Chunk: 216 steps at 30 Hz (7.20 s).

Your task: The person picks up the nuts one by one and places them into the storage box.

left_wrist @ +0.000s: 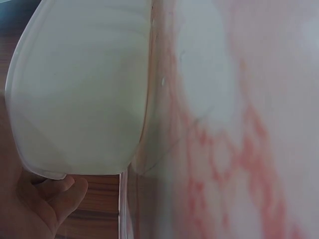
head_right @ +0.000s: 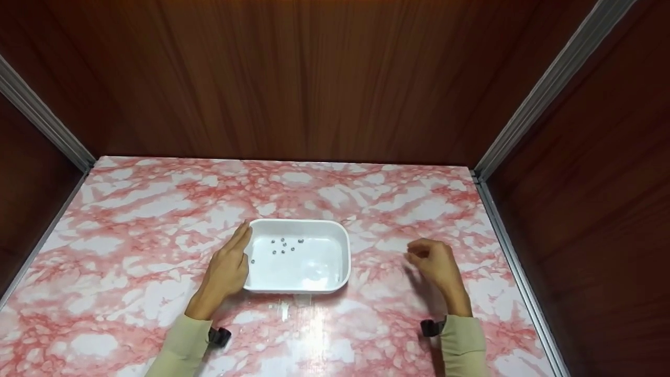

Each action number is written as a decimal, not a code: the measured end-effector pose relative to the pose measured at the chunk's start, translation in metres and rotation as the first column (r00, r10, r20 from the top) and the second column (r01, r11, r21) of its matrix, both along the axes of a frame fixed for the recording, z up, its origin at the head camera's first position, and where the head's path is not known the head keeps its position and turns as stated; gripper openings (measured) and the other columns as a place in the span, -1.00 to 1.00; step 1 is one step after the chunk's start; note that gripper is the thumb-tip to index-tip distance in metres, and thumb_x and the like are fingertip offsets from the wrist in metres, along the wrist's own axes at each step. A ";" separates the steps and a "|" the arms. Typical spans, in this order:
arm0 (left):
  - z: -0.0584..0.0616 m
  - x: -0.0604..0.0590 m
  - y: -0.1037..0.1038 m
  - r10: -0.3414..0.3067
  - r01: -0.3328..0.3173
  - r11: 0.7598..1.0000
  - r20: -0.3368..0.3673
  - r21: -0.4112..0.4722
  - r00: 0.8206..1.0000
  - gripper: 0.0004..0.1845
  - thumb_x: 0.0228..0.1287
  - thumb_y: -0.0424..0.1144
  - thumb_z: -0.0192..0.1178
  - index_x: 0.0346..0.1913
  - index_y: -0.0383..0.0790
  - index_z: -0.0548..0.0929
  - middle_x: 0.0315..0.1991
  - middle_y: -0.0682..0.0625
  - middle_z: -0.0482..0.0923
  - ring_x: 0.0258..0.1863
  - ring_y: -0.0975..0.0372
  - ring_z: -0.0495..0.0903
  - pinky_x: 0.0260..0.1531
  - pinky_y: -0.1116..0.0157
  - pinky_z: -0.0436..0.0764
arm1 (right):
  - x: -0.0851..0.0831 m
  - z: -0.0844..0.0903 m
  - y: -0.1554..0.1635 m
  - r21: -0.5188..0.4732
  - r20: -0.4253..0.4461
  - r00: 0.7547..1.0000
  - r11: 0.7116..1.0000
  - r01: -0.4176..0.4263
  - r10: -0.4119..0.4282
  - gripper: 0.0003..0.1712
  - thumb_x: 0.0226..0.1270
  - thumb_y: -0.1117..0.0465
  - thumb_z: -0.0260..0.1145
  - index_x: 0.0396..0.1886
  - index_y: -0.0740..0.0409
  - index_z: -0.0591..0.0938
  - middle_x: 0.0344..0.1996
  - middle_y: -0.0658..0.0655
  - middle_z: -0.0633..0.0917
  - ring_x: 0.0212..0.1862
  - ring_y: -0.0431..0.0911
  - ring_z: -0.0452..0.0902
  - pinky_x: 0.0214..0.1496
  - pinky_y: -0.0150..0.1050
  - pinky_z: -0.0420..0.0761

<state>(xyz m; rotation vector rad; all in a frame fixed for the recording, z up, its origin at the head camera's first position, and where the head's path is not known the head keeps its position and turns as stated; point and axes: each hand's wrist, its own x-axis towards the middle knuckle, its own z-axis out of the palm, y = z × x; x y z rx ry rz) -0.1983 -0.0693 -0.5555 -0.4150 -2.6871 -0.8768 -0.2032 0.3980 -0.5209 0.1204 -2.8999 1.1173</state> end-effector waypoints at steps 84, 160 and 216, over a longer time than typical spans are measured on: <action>0.002 0.001 -0.002 -0.002 0.002 1.000 0.028 0.001 1.000 -0.46 0.54 -0.41 -0.10 0.51 -0.48 0.38 0.60 -0.30 0.29 0.59 -0.09 0.34 0.36 -0.03 0.59 | 0.008 -0.002 -0.010 0.172 -0.174 0.983 0.985 -0.030 0.060 -0.80 0.34 0.43 0.43 -0.09 0.28 0.86 -0.16 0.30 0.86 -0.09 0.25 0.82 -0.07 0.09 0.79; 0.003 -0.001 -0.002 -0.002 0.004 0.999 0.049 -0.039 0.999 -0.44 0.52 -0.40 -0.06 0.52 -0.45 0.38 0.62 -0.26 0.27 0.61 -0.06 0.32 0.43 -0.01 0.53 | -0.089 0.045 -0.241 -0.271 0.092 0.837 0.822 -0.500 0.540 -0.88 0.32 0.38 0.48 -0.19 0.27 0.86 -0.19 0.23 0.88 -0.15 -0.10 0.85 -0.14 -0.41 0.76; 0.006 0.001 -0.004 0.007 -0.007 0.999 -0.001 -0.048 1.000 -0.48 0.53 -0.42 -0.06 0.48 -0.49 0.42 0.58 -0.30 0.32 0.54 -0.12 0.41 0.18 -0.01 0.71 | -0.035 0.046 -0.125 -0.131 -0.088 0.973 0.966 -0.223 0.212 -0.80 0.34 0.28 0.49 -0.08 0.22 0.85 -0.11 0.18 0.86 -0.11 -0.05 0.82 -0.04 -0.37 0.75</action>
